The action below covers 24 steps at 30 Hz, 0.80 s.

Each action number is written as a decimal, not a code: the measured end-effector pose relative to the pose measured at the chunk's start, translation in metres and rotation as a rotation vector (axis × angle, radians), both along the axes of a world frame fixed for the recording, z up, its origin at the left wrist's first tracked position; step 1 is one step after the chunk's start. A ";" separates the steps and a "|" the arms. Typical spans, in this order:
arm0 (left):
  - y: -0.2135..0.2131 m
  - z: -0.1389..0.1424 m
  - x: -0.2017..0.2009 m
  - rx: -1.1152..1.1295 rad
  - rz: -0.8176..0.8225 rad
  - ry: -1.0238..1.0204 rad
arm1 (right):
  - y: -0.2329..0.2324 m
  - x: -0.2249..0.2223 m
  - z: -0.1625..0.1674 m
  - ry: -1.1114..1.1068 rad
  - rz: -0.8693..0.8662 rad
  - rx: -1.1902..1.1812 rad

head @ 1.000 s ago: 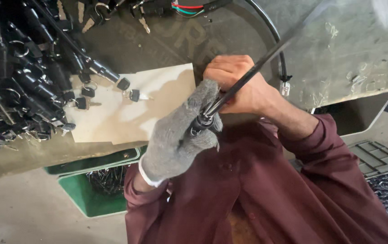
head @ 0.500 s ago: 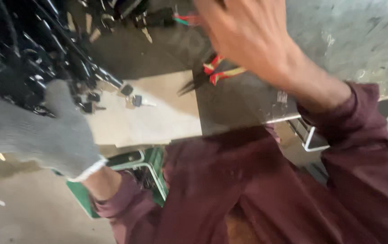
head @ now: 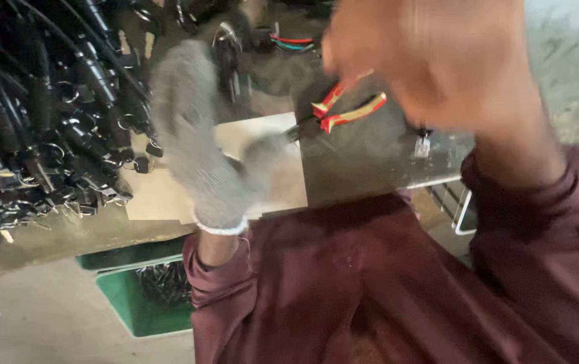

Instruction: The person holds a black cable against the workbench and uses pliers to strip insulation from its ends, pulling off the cut insulation pieces and exposing the inner wires. They work through the cable section by section, setting stripped pieces aside on the bench.

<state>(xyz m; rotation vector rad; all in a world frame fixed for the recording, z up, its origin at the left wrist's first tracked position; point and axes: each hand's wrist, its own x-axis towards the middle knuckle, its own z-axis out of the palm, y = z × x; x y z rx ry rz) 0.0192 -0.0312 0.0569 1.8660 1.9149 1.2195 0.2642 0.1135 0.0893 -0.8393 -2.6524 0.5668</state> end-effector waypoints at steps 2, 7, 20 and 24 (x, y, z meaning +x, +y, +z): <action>0.001 0.002 0.007 -0.009 -0.178 -0.085 | -0.018 0.004 0.008 0.195 -0.010 -0.029; -0.009 -0.015 0.038 -0.208 -0.315 -0.557 | -0.046 -0.015 -0.014 1.008 -0.486 -0.043; -0.022 -0.060 0.064 -0.176 0.136 -1.496 | -0.115 -0.062 0.020 0.938 0.273 -1.008; -0.020 -0.027 0.054 -0.147 0.063 -1.616 | -0.098 -0.037 0.031 0.594 0.280 -0.388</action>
